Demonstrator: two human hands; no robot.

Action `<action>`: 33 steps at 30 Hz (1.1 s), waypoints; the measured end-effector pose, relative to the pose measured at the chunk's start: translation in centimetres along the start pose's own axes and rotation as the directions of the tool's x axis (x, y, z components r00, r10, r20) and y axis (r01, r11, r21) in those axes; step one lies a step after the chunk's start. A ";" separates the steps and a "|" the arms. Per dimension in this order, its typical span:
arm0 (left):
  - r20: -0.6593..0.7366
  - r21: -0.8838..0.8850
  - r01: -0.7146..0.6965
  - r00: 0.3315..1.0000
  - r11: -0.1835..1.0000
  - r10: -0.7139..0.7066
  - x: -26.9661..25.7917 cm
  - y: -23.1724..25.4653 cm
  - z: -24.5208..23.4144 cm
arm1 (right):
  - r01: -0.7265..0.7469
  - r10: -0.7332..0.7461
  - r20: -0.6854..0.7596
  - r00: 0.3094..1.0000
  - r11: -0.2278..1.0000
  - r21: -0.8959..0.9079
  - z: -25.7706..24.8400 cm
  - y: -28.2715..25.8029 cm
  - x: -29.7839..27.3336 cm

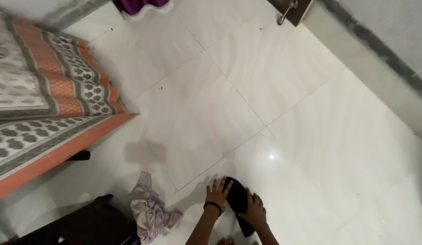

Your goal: The person picks up various clothing items from the floor and places them on a bed.

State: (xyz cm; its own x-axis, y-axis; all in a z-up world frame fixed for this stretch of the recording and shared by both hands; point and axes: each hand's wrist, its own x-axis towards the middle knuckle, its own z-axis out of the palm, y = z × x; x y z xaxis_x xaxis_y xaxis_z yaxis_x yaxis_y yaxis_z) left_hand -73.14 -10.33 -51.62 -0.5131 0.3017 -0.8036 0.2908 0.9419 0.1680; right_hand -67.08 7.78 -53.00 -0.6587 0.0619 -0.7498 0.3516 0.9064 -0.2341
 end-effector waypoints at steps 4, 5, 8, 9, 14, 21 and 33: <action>0.016 -0.003 -0.040 0.999 0.999 0.040 4.9 -0.8 4.4 | -0.024 0.023 0.053 0.998 0.999 0.024 3.7 0.1 2.5; -0.030 -0.034 -0.054 0.998 0.998 0.053 5.8 -0.8 5.4 | -0.028 0.026 0.046 0.999 0.999 0.027 4.6 0.5 2.5; -0.136 -0.110 -0.090 0.988 0.990 0.075 5.1 -0.7 8.1 | -0.005 -0.016 0.163 0.987 0.992 0.127 5.0 1.8 3.1; -0.179 -0.131 -0.093 0.982 0.987 0.068 4.8 -0.8 7.9 | 0.064 -0.079 0.081 0.994 0.983 0.173 4.9 2.1 2.4; -0.154 -0.359 -0.120 0.986 0.925 0.069 -1.8 -0.7 3.8 | 0.128 -0.131 -0.012 0.991 0.937 0.326 -0.5 1.2 -3.3; -0.310 -0.687 -0.237 0.951 0.687 0.018 -18.5 1.6 -3.4 | 0.252 -0.242 -0.100 0.965 0.753 0.607 -11.3 -2.3 -16.4; -0.583 -0.641 -0.495 0.811 0.586 0.046 -36.9 8.4 -29.7 | 0.201 -0.130 -0.155 0.979 0.702 0.683 -38.3 -8.3 -32.9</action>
State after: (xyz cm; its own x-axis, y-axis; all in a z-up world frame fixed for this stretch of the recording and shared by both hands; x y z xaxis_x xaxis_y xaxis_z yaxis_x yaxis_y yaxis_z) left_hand -75.76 -9.15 -3.63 -0.8737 0.3743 -0.3106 -0.0935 0.4973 0.8625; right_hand -73.79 14.22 -2.71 -0.7937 0.0075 -0.6082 0.5688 0.3637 -0.7377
